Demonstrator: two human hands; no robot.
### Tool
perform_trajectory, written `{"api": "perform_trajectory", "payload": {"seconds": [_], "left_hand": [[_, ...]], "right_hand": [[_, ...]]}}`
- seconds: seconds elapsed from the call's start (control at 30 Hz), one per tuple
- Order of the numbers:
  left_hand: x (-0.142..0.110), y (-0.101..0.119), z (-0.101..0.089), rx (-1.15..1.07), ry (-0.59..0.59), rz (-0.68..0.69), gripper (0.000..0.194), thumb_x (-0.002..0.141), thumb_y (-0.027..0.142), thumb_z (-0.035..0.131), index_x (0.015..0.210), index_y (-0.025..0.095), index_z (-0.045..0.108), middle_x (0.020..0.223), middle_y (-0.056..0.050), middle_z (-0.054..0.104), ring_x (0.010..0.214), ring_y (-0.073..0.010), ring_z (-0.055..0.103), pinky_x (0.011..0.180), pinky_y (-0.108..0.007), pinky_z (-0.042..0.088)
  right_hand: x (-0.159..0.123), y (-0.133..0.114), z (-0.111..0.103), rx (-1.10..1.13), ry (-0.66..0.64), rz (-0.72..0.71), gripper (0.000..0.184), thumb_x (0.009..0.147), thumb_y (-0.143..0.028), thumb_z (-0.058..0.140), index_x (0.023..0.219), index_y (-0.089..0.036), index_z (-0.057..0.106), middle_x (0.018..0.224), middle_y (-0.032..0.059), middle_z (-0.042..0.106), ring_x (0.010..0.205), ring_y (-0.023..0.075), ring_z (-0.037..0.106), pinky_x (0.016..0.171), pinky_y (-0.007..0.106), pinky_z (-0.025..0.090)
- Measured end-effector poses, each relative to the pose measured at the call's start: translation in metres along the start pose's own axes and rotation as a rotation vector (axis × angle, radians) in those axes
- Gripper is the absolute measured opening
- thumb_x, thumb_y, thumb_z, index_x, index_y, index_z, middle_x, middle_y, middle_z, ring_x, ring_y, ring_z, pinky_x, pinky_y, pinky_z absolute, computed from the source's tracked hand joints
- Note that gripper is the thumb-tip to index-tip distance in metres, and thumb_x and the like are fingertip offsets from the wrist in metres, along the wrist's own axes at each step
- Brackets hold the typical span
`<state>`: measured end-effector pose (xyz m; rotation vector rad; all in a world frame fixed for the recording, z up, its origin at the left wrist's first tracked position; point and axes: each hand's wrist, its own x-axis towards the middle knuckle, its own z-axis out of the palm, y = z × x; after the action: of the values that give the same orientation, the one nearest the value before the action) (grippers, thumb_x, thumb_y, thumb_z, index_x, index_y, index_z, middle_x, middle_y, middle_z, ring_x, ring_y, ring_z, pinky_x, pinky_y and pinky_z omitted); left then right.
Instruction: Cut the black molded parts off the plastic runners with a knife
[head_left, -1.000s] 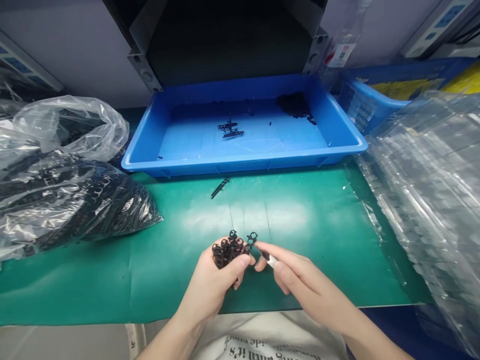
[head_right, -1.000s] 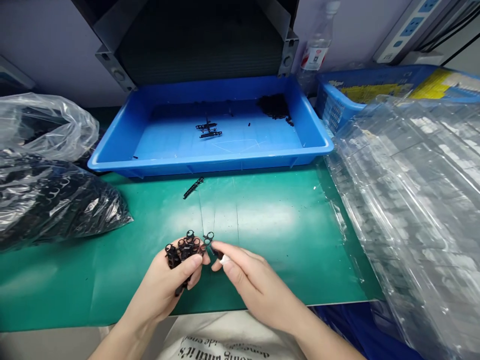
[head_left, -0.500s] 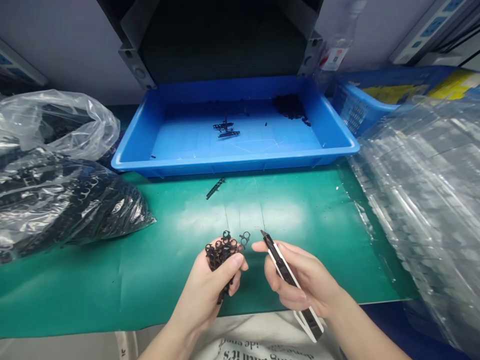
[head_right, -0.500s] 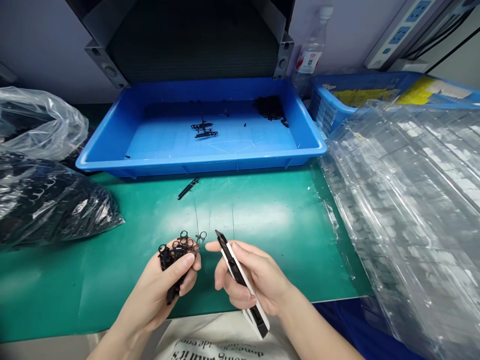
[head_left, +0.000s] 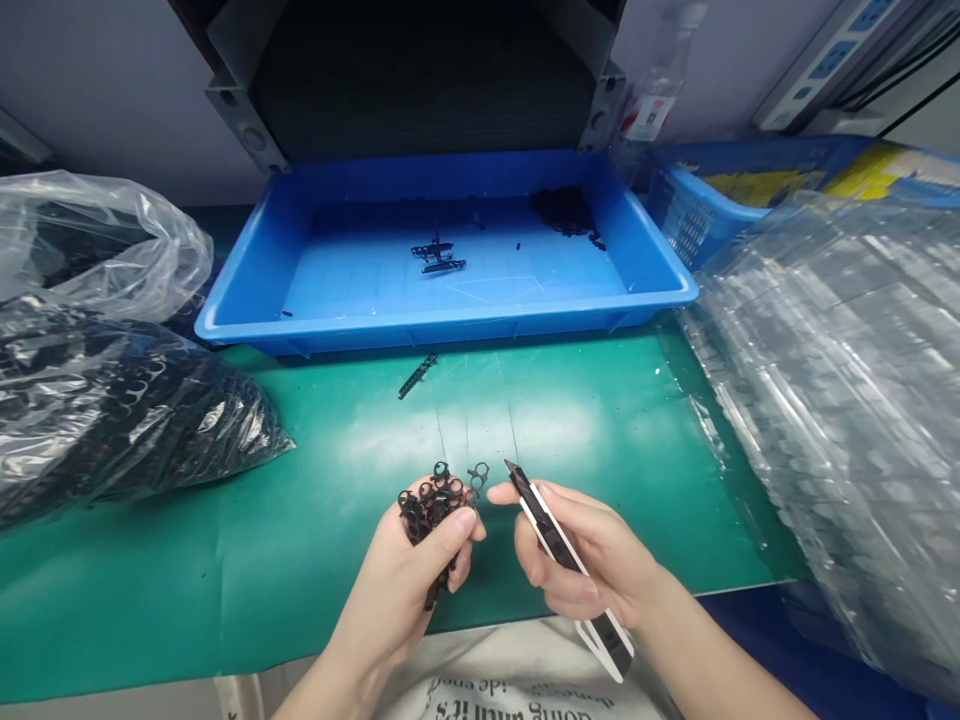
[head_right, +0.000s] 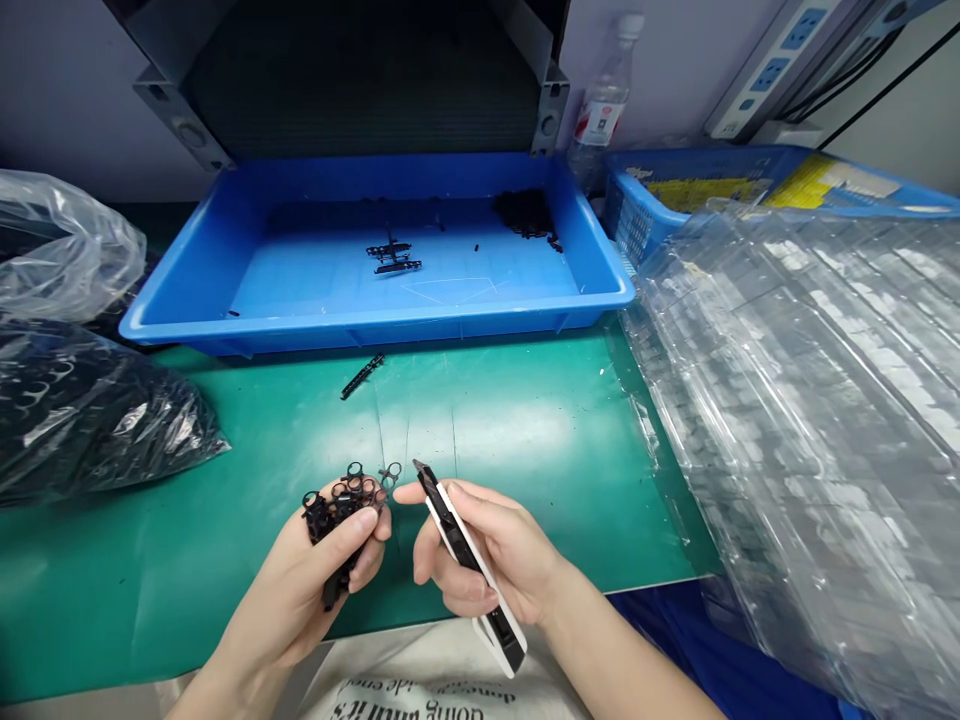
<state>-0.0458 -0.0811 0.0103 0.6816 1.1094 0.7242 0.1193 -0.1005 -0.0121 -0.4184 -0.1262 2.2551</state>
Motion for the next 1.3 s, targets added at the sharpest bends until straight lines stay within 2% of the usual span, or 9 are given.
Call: {"api": "perform_trajectory", "payload": {"seconds": [0.43,0.73,0.9,1.2,1.3], "left_hand": [[0.006,-0.005,-0.006,0.012,-0.063,0.03,0.023,0.074,0.034,0.063,0.068,0.014,0.053,0.044,0.006,0.044,0.041,-0.0064,0.038,0.041,-0.019,0.03],[0.003,-0.004,-0.005,0.019,-0.032,0.012,0.024,0.073,0.035,0.063,0.067,0.015,0.052,0.046,0.005,0.044,0.042,-0.0068,0.038,0.042,-0.02,0.029],[0.001,0.0,0.0,0.021,-0.011,0.0,0.025,0.072,0.036,0.063,0.066,0.015,0.051,0.045,0.005,0.043,0.042,-0.0071,0.037,0.043,-0.021,0.028],[-0.001,0.002,0.004,0.013,0.031,-0.009,0.025,0.071,0.036,0.064,0.071,0.015,0.05,0.046,0.006,0.044,0.042,-0.0065,0.035,0.044,-0.021,0.027],[0.001,0.0,0.001,0.022,0.026,0.006,0.026,0.071,0.036,0.064,0.072,0.015,0.049,0.051,0.005,0.047,0.042,-0.0061,0.037,0.044,-0.021,0.027]], "right_hand": [[0.001,0.0,-0.001,0.039,-0.051,0.001,0.024,0.091,-0.021,0.044,0.106,-0.015,0.061,0.07,0.0096,0.068,0.034,0.0039,0.036,0.03,0.012,0.029],[0.001,0.001,0.001,0.018,-0.005,-0.003,0.024,0.09,-0.019,0.043,0.103,-0.014,0.063,0.067,0.0093,0.068,0.032,0.0036,0.035,0.029,0.011,0.031],[0.001,0.002,0.002,0.011,0.0,0.001,0.021,0.087,-0.022,0.05,0.101,-0.015,0.064,0.066,0.0081,0.068,0.031,0.0031,0.035,0.029,0.011,0.031],[0.002,0.003,0.001,-0.047,0.015,-0.003,0.02,0.087,-0.025,0.053,0.102,-0.017,0.064,0.065,0.0061,0.067,0.031,0.0026,0.033,0.028,0.012,0.027],[0.001,0.002,0.003,-0.181,0.056,-0.03,0.024,0.088,-0.031,0.051,0.104,-0.017,0.062,0.064,0.0039,0.065,0.032,0.0025,0.032,0.029,0.013,0.023]]}}
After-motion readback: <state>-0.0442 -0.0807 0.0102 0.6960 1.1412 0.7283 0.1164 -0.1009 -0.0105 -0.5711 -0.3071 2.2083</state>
